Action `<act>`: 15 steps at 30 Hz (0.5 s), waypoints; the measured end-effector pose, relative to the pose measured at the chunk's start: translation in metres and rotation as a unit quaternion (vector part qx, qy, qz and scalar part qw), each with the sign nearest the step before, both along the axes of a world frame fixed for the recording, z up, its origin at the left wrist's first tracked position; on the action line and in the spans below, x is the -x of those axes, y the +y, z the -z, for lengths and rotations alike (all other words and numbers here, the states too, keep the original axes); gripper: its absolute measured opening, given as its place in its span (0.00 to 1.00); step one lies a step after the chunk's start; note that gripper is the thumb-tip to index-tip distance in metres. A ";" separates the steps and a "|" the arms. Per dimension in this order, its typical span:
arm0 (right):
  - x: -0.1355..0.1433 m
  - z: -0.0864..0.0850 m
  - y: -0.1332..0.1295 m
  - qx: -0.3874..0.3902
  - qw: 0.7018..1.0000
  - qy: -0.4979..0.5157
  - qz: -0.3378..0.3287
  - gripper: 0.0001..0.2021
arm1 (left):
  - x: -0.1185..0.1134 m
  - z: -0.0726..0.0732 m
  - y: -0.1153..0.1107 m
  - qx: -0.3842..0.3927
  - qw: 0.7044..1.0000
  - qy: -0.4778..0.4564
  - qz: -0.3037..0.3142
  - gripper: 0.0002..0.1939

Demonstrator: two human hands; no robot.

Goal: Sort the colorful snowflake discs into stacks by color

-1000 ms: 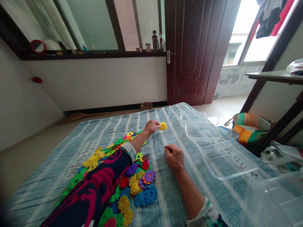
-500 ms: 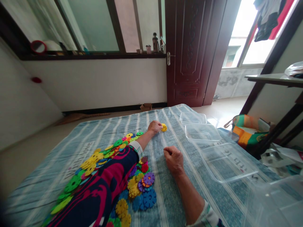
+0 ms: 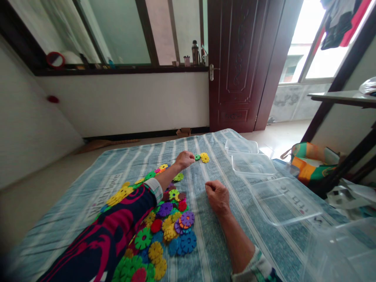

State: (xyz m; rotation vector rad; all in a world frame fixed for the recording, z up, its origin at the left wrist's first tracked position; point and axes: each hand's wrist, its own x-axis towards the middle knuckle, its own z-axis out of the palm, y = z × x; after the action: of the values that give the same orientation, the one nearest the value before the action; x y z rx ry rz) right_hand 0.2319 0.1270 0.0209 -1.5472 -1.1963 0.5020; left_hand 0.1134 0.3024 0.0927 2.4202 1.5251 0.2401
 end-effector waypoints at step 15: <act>-0.004 0.007 0.001 0.010 1.000 -0.015 -0.003 0.13 | 0.123 -0.028 -0.046 0.044 0.997 0.042 0.047 0.06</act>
State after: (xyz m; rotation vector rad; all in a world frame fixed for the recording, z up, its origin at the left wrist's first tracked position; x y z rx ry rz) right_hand 0.2364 0.1277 0.0137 -1.5749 -1.2223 0.4969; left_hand -0.0097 0.2567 0.1207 2.4515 1.4206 0.0505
